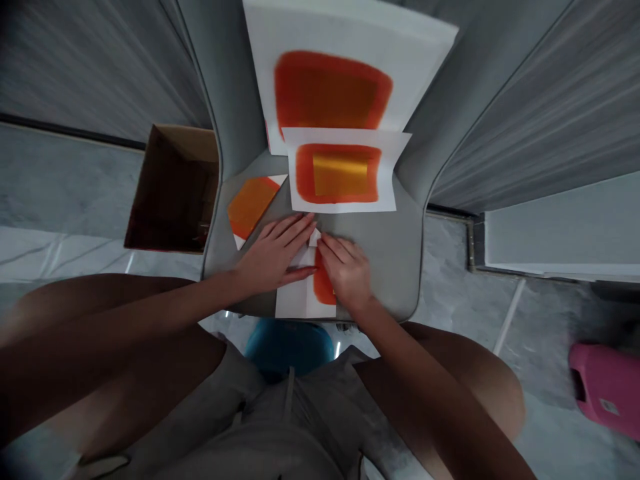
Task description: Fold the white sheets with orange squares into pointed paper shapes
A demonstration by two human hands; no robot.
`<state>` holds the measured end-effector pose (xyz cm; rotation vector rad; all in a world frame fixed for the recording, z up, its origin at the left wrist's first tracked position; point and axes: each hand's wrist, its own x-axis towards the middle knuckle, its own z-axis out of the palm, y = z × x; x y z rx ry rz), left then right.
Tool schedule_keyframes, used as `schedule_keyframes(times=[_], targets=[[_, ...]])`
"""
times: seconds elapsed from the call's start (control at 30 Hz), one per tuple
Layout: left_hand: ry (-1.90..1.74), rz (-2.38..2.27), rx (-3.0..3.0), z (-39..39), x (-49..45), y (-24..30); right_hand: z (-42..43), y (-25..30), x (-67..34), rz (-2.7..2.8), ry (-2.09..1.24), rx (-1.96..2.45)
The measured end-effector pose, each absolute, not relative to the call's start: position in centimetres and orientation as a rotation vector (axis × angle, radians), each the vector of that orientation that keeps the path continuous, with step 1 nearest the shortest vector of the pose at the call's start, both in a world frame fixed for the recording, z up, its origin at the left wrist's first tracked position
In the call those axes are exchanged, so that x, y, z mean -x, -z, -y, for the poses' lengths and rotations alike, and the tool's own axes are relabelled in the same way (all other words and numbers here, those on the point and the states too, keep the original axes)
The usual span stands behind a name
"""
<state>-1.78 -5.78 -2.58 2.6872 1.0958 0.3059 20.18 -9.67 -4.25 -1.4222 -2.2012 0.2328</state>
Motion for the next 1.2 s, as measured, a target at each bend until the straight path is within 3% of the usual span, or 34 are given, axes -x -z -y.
schedule_keyframes(times=[1.2], targets=[[-0.363, -1.028, -2.667, 5.6, 1.8, 3.7, 8.5, 3.9, -21.4, 2.346, -0.348, 1.346]])
